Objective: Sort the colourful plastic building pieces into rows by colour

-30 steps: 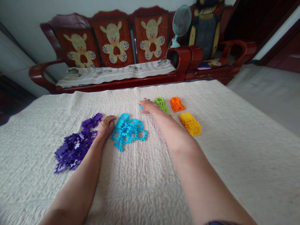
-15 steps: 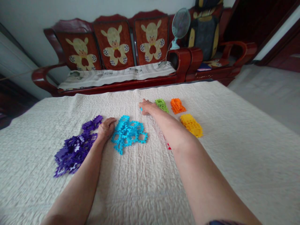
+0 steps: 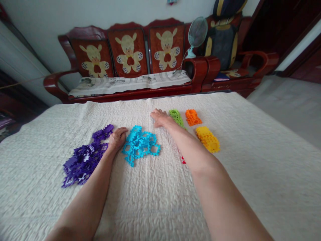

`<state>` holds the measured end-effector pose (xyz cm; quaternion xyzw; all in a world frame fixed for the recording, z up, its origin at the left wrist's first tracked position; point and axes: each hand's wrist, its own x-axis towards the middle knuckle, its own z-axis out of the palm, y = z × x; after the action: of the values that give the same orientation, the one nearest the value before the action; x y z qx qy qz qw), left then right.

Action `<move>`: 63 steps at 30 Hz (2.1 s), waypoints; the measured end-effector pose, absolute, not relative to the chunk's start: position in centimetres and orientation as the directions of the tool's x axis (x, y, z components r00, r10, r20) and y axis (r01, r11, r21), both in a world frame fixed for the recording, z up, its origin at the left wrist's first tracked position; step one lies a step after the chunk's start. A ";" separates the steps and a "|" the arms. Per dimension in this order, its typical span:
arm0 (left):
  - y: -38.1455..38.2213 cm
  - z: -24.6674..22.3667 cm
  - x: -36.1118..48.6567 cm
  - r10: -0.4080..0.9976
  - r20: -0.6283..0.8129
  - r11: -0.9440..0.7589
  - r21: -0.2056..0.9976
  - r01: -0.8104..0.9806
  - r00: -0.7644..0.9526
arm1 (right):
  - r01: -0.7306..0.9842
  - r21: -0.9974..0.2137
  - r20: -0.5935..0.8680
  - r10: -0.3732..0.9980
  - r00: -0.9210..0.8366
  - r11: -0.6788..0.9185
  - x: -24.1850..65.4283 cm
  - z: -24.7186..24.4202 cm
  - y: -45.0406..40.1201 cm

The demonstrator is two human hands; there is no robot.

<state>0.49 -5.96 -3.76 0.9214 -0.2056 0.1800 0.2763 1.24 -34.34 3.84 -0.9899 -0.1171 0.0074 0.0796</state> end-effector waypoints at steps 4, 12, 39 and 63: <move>-6.2 -3.6 0.3 -0.268 0.449 -0.758 0.448 -0.474 0.852 | 0.352 -0.316 0.125 0.329 0.936 -0.881 -1.7 3.7 -32.4; -6.4 -3.5 0.1 -0.268 0.470 -0.740 0.459 -0.492 0.841 | 0.454 -0.425 0.301 0.351 0.887 -0.783 -6.9 2.4 -26.6; -6.2 -4.4 0.8 -0.286 0.516 -0.721 0.439 -0.536 0.807 | -0.040 -0.295 -0.038 -0.030 0.999 -0.955 -6.4 2.8 -34.1; -6.0 -5.4 1.3 -0.282 0.564 -0.711 0.419 -0.564 0.776 | 0.045 -0.170 0.033 0.040 0.999 -0.984 0.0 4.4 -36.4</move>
<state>1.29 -6.04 -5.41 0.8942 -0.2367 0.2369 0.2972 0.04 -36.35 4.43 -0.9960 -0.0215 -0.0148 0.0856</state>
